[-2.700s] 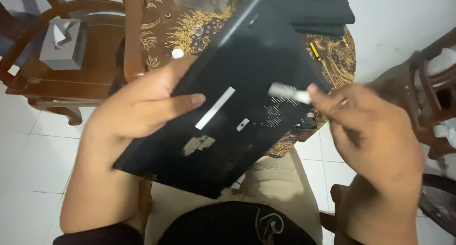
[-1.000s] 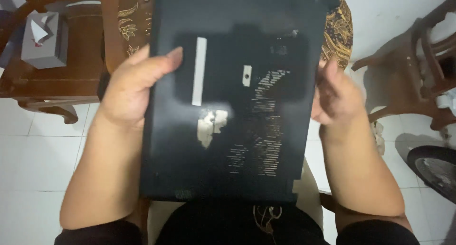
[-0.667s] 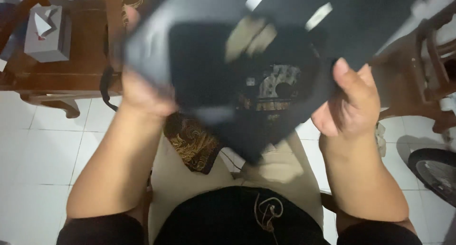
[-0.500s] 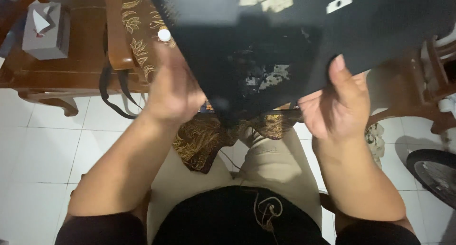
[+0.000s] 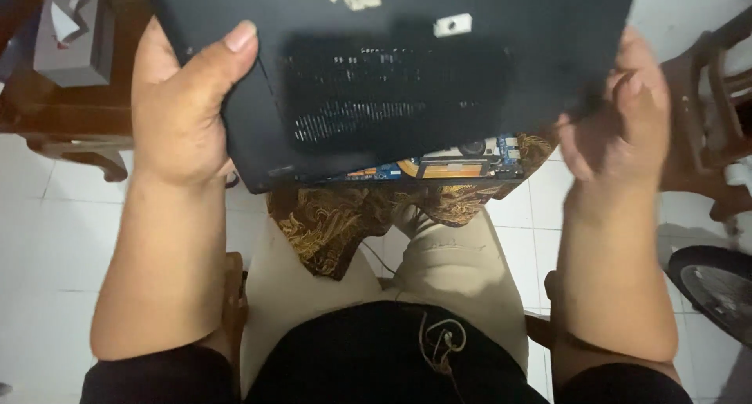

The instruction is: Cleaning a laptop back cover with a brush and then reattaching it to the laptop body using a screwdriver.

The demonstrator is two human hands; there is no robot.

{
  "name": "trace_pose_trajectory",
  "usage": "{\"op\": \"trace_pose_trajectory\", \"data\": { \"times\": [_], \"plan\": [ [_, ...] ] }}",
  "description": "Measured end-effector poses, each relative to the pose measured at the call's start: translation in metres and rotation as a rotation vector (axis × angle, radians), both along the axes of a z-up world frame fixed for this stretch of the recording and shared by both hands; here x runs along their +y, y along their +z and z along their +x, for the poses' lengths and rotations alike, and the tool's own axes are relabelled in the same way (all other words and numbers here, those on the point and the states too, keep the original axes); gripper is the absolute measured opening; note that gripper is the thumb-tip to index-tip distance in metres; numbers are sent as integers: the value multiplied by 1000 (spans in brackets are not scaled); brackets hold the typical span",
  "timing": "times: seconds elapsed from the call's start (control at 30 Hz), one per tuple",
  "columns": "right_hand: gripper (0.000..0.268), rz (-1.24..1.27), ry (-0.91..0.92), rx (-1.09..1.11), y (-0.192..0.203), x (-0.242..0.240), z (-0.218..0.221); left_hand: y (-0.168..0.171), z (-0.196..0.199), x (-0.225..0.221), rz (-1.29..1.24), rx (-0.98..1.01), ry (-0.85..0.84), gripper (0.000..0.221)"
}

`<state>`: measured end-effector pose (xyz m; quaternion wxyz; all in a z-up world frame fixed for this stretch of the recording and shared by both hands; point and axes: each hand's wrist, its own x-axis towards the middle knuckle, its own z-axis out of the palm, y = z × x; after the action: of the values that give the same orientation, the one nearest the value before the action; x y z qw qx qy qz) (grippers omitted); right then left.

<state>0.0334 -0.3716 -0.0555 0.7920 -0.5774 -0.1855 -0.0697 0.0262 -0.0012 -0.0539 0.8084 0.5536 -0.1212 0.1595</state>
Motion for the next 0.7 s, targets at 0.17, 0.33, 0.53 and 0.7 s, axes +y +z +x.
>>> {"op": "trace_pose_trajectory", "data": {
  "times": [0.17, 0.33, 0.53, 0.7],
  "plan": [
    [69, -51, -123, 88, 3, -6, -7, 1, 1, -9, -21, 88, -126, 36],
    [73, -27, -145, 78, -2, -17, 1, -2, 6, -10, -343, 165, -567, 43],
    [73, -35, -139, 63, -9, -33, -2, 17, -3, -18, 363, 55, -296, 45],
    [71, -143, -153, 163, 0, -20, -7, 19, -8, -19, 539, 82, -114, 43]
  ]
}}
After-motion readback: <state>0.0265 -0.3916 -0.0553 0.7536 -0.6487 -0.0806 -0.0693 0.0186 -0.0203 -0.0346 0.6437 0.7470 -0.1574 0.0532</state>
